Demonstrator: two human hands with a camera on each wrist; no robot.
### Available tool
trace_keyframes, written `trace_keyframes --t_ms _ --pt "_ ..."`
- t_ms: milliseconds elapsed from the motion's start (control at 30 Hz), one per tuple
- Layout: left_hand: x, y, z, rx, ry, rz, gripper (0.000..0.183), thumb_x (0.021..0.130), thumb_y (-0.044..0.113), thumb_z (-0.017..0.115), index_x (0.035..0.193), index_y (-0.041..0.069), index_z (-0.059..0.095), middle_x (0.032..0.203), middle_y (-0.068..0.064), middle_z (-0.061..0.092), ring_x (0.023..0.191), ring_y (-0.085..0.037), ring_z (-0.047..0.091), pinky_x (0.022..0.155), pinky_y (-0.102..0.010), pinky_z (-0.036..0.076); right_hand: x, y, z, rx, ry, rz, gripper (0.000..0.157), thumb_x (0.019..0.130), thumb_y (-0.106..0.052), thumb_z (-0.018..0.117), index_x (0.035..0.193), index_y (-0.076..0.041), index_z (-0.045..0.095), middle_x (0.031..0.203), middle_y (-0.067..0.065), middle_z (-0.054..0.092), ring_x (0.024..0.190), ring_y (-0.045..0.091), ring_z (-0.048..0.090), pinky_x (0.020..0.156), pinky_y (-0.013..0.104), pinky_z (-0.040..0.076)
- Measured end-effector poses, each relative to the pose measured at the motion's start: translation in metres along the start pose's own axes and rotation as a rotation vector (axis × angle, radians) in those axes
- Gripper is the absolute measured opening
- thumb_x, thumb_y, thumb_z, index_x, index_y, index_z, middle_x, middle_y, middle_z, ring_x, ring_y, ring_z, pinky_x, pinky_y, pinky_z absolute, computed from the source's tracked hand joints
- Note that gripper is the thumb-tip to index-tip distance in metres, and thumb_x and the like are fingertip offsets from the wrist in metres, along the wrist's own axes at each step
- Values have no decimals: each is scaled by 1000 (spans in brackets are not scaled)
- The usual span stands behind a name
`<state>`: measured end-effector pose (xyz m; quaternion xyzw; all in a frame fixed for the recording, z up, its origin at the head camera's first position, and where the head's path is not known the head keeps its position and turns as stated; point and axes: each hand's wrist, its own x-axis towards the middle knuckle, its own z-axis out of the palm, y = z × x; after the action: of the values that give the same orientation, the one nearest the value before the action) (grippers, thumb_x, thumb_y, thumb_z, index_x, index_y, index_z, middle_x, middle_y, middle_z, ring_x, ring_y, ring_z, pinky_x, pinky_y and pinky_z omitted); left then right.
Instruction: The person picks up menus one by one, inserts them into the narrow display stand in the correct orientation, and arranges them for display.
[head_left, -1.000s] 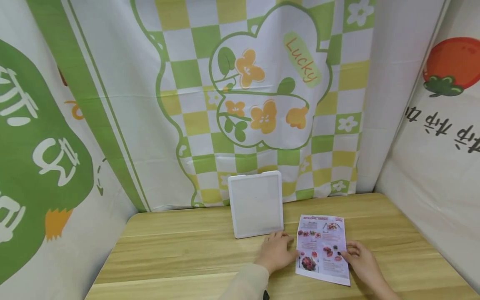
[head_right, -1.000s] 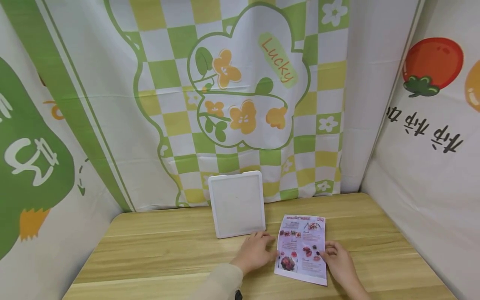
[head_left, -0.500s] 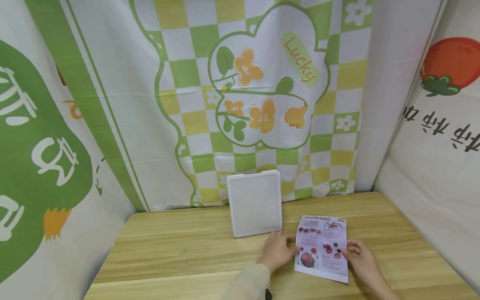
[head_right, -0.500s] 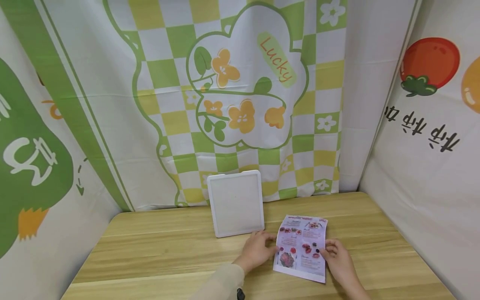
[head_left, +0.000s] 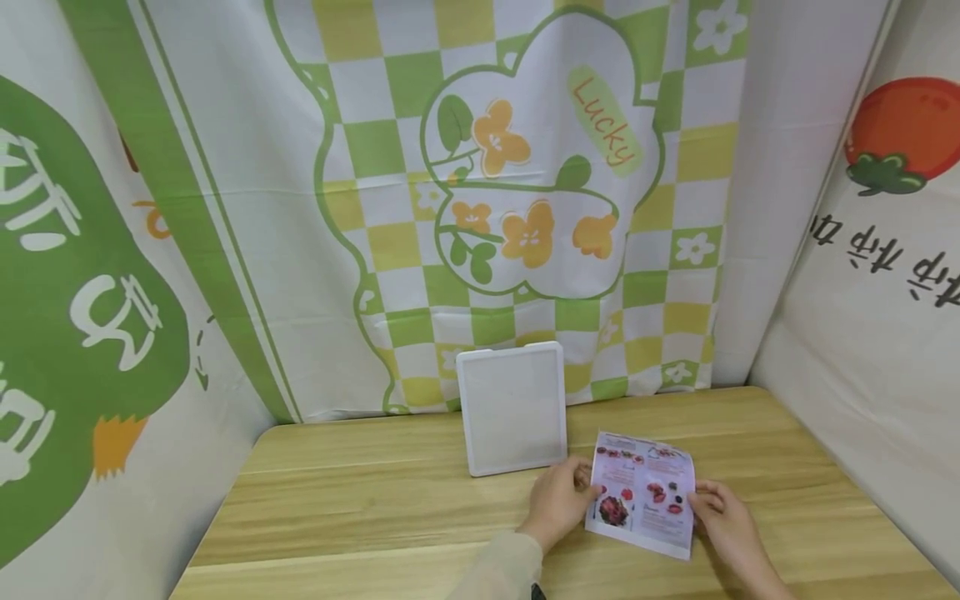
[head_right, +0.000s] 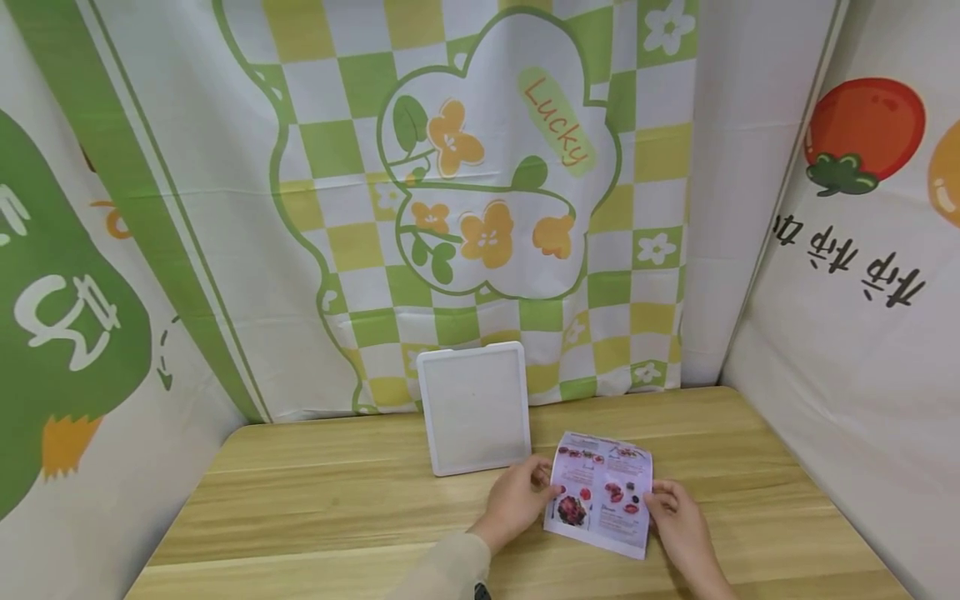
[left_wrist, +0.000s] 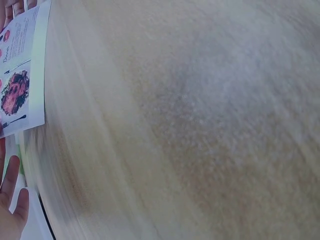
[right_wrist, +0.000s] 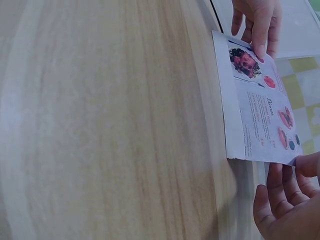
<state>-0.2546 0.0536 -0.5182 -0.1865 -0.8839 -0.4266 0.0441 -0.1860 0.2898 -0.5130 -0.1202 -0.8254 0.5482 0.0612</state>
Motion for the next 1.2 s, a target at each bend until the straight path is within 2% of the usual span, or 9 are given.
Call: trace_keyframes --t_ms 167,300,433,700,900,1067,1200 --pt "-2 4 -4 -30 -7 -16 38 85 20 78 120 13 65 76 17 58 66 1 49 63 -22 42 -2 -2 0 -72 60 -68 34 98 -4 57 125 15 50 106 25 67 80 -4 57 73 17 50" --pt "-5 7 -8 -46 6 -11 34 87 19 76 119 14 65 77 17 58 69 0 53 64 -21 42 -2 -3 1 -117 117 -147 29 97 -6 61 119 13 55 100 21 68 79 -7 55 71 11 44" --pt "-7 9 -14 -55 19 -7 31 88 19 74 118 16 65 77 18 58 70 0 53 64 -21 42 -4 -7 3 -115 139 -209 28 97 -6 62 116 14 56 97 21 68 78 -8 55 70 7 42" --pt "-15 10 -23 -80 -3 -13 34 88 18 74 120 16 63 78 19 57 69 3 51 65 -21 43 -12 -20 5 -105 116 -156 28 96 -3 61 118 13 55 102 21 68 80 -7 55 72 10 45" --pt "-20 9 -28 -67 5 -10 35 88 20 74 121 18 63 79 22 58 73 3 54 67 -21 44 -16 -27 4 -127 67 -126 32 99 -10 61 121 11 54 104 19 68 81 -4 56 73 17 49" --pt "-26 9 -36 -56 3 5 38 89 21 74 124 16 62 81 22 59 75 3 55 67 -21 45 -19 -32 4 -145 45 -145 33 99 -14 61 121 11 55 103 18 68 82 -2 57 74 19 50" --pt "-32 11 -44 -62 -3 -9 39 89 23 75 125 17 61 82 22 58 77 2 57 67 -21 46 -21 -38 5 -158 34 -162 34 100 -16 61 119 11 56 102 17 69 82 0 58 73 21 50"
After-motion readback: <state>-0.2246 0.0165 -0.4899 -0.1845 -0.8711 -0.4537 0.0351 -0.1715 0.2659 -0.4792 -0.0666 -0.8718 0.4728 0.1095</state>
